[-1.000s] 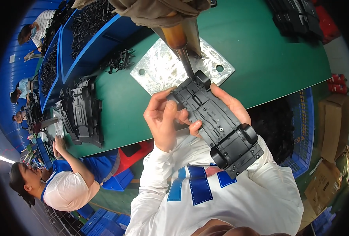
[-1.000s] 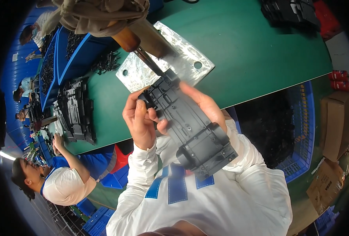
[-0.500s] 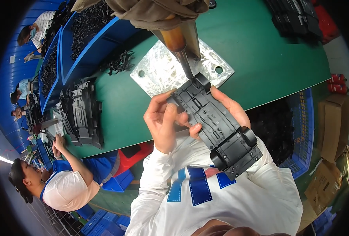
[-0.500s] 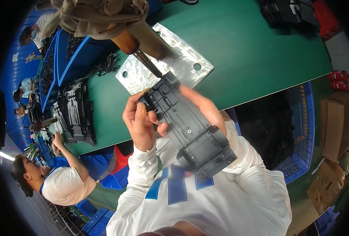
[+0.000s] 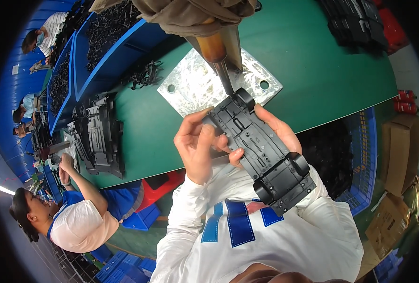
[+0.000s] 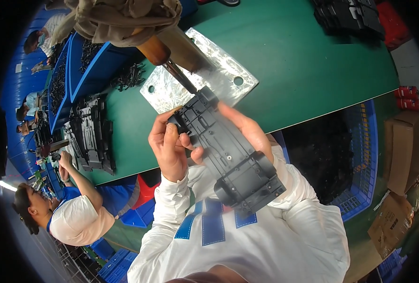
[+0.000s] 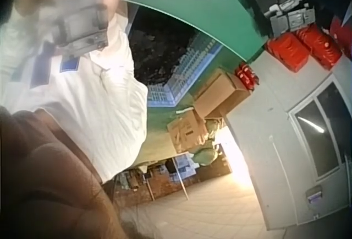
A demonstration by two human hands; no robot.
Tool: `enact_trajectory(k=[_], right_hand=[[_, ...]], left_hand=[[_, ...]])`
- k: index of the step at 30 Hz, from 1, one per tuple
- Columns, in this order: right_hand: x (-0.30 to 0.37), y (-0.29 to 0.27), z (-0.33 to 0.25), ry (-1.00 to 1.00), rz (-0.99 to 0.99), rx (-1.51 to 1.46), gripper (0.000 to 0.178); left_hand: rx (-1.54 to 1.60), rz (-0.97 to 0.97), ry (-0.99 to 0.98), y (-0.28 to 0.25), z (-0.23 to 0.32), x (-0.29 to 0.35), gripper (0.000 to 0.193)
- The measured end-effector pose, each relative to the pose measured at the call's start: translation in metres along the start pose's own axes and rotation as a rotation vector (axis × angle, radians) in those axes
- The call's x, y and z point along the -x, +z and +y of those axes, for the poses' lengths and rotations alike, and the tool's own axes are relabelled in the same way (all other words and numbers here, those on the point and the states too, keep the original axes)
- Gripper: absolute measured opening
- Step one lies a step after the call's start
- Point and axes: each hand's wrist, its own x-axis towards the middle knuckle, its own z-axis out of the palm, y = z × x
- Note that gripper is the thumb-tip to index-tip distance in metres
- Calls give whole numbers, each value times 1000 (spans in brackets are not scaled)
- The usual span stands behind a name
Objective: Assembling plastic toy truck components using a power screwdriver on a factory production line.
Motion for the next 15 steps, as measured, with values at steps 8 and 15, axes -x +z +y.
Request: enact_trajectory(k=[8,15], right_hand=[[-1,-1,1,-2,-23,2,49],[0,-2,-1,-27,-22,10,50]], left_hand=[[-15,-3,31,-4,-3,-1,29],[-5,5,-21,2,1,2,30]])
